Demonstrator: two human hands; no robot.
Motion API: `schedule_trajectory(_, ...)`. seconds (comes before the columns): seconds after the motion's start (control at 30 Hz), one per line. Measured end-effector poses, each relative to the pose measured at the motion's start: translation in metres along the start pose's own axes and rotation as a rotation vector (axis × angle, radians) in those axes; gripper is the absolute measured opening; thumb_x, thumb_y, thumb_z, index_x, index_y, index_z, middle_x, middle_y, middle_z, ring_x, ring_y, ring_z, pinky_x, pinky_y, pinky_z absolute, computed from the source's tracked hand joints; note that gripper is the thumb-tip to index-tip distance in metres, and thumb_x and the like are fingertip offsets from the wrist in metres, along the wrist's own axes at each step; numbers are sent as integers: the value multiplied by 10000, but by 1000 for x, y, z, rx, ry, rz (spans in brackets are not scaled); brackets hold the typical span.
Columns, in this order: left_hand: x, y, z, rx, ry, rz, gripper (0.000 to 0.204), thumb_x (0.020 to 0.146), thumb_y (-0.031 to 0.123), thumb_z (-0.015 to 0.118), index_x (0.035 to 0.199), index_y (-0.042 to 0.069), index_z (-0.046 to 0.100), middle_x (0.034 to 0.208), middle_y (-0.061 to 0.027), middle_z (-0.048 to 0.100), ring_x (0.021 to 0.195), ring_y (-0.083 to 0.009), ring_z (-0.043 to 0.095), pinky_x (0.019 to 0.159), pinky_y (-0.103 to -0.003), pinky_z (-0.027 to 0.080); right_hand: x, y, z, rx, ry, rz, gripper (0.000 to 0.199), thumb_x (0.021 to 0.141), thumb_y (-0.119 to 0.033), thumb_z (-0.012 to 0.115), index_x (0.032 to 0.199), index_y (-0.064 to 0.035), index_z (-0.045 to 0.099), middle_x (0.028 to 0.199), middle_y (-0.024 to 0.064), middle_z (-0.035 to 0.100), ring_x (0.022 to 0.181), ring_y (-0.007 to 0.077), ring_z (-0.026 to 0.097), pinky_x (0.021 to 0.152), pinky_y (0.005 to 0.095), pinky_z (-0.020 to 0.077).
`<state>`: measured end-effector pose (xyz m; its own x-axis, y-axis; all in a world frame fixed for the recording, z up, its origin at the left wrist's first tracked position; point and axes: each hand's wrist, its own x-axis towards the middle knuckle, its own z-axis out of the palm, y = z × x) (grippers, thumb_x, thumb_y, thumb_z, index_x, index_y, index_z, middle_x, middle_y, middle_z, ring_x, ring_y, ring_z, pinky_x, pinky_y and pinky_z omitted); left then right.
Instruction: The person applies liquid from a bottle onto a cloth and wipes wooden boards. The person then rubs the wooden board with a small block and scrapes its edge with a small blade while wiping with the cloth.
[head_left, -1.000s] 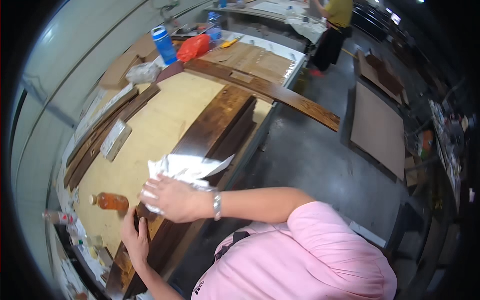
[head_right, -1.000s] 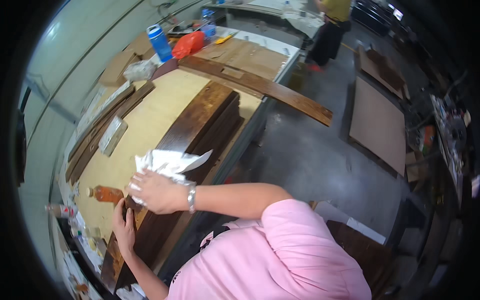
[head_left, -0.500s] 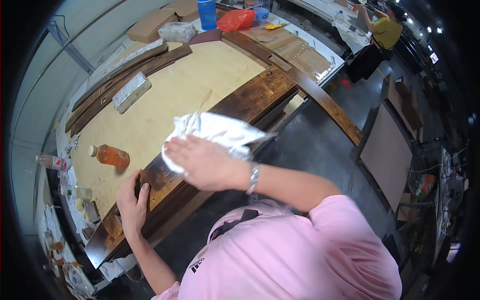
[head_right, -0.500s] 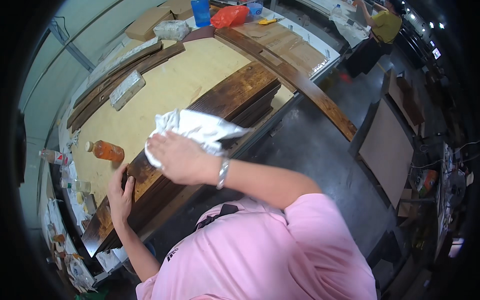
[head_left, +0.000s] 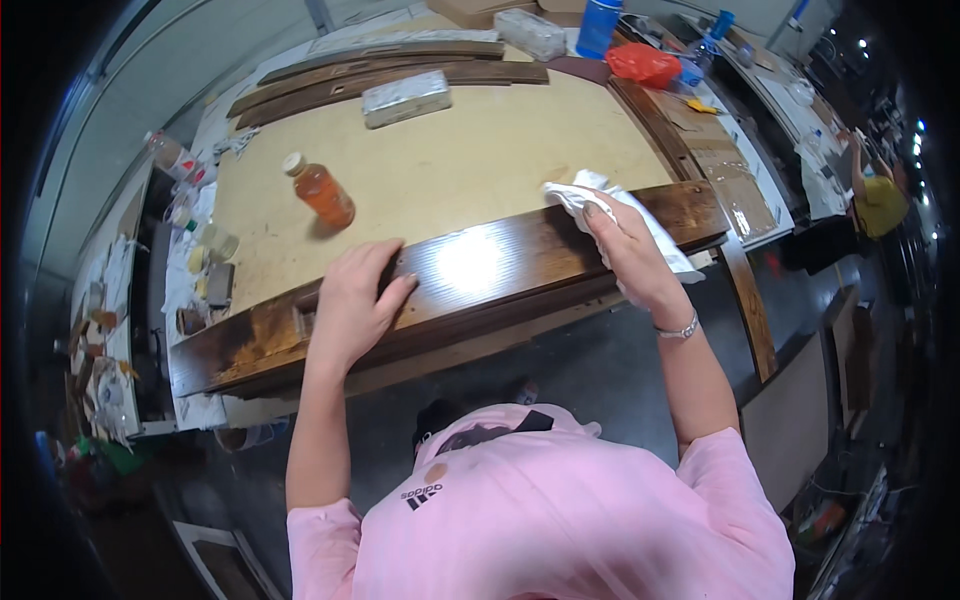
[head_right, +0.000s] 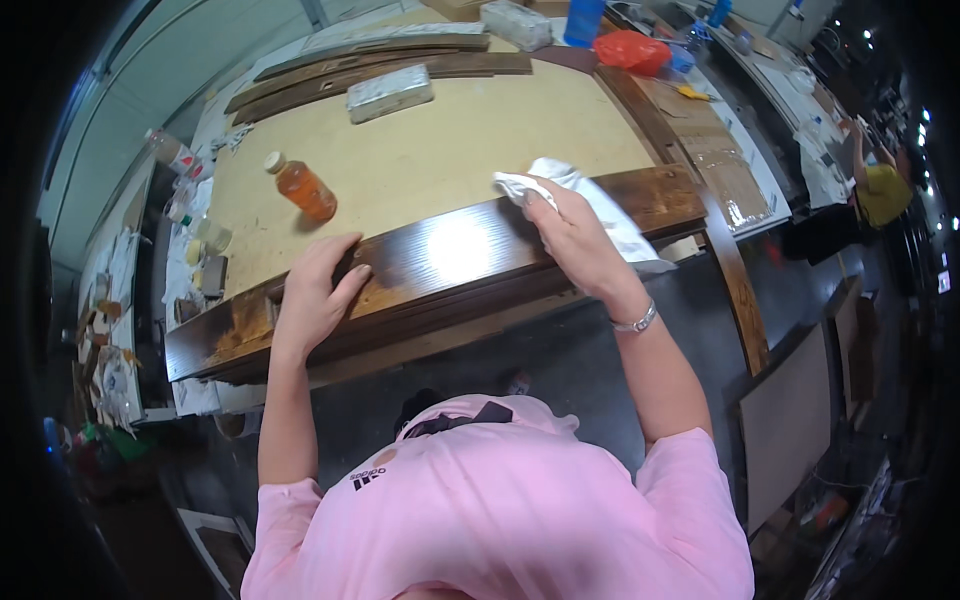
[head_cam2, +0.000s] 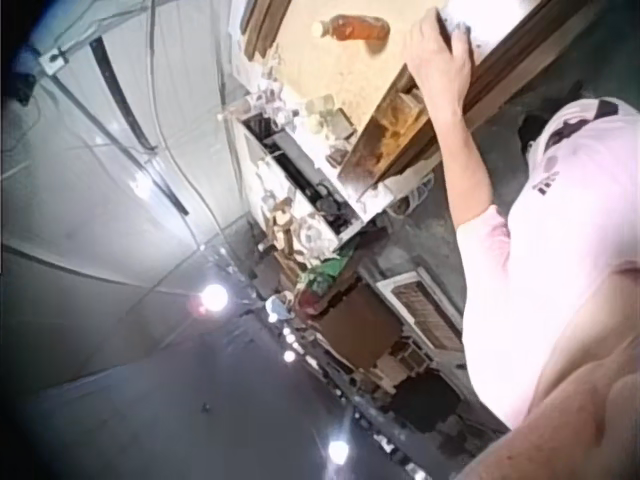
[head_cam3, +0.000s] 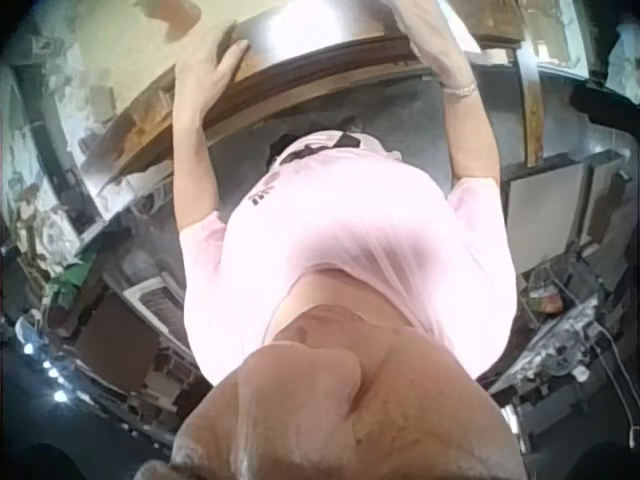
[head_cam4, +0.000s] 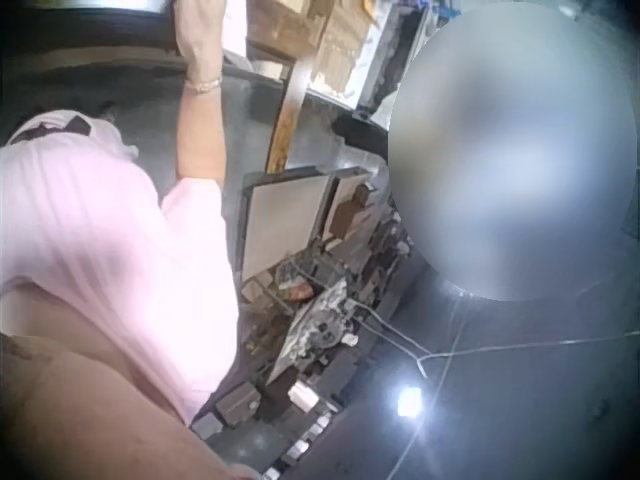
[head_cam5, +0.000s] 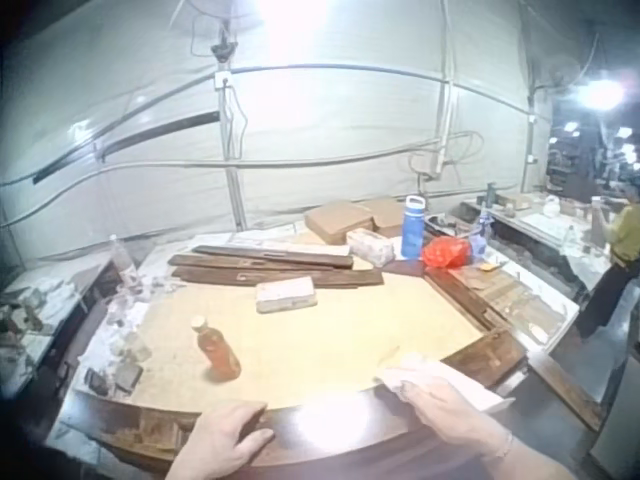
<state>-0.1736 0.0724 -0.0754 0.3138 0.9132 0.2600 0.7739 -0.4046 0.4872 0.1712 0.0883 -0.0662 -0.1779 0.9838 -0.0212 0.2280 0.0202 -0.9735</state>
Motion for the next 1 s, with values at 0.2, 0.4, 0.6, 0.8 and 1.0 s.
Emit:
schedule_trajectory(0.2,-9,-14,-33,-349,-65,164,377,864,77,722,1227,-8,661,1273,-172,671,1226,-335,611,1080,-408,458,24,-28,62,693,1,132,393,1117,-285,451,1302,18,618,1124,72,702,904,137,675,779,297,552)
schedule_trajectory(0.4,4,-116,-143,-240,-221,69,401,852,68,737,1244,-1,685,1272,-143,699,1221,-275,643,1082,-400,465,61,-30,120,1306,-60,185,460,1114,-312,438,1345,65,565,1274,216,687,1141,326,703,1029,463,571)
schedule_trajectory(0.6,85,-272,-121,-294,-512,-289,722,811,146,817,1455,-9,528,1374,-214,640,1309,-296,586,1054,-415,509,74,-20,168,1438,8,91,469,1121,-322,416,1341,65,564,1286,226,677,1159,336,689,1047,477,554)
schedule_trajectory(0.8,148,-318,-35,-526,-518,-154,895,712,80,874,1504,43,459,1449,-111,572,1353,-251,528,1116,-425,468,70,-23,183,1520,42,61,497,1102,-348,468,1300,91,592,1232,252,702,1106,361,715,1024,487,570)
schedule_trajectory(1.0,152,-295,10,-788,-412,-140,786,654,12,864,1362,98,534,1280,-33,621,1223,-202,595,1116,-375,448,67,-28,181,1412,245,137,305,938,-92,574,1196,64,622,1101,203,732,971,309,752,905,469,626)
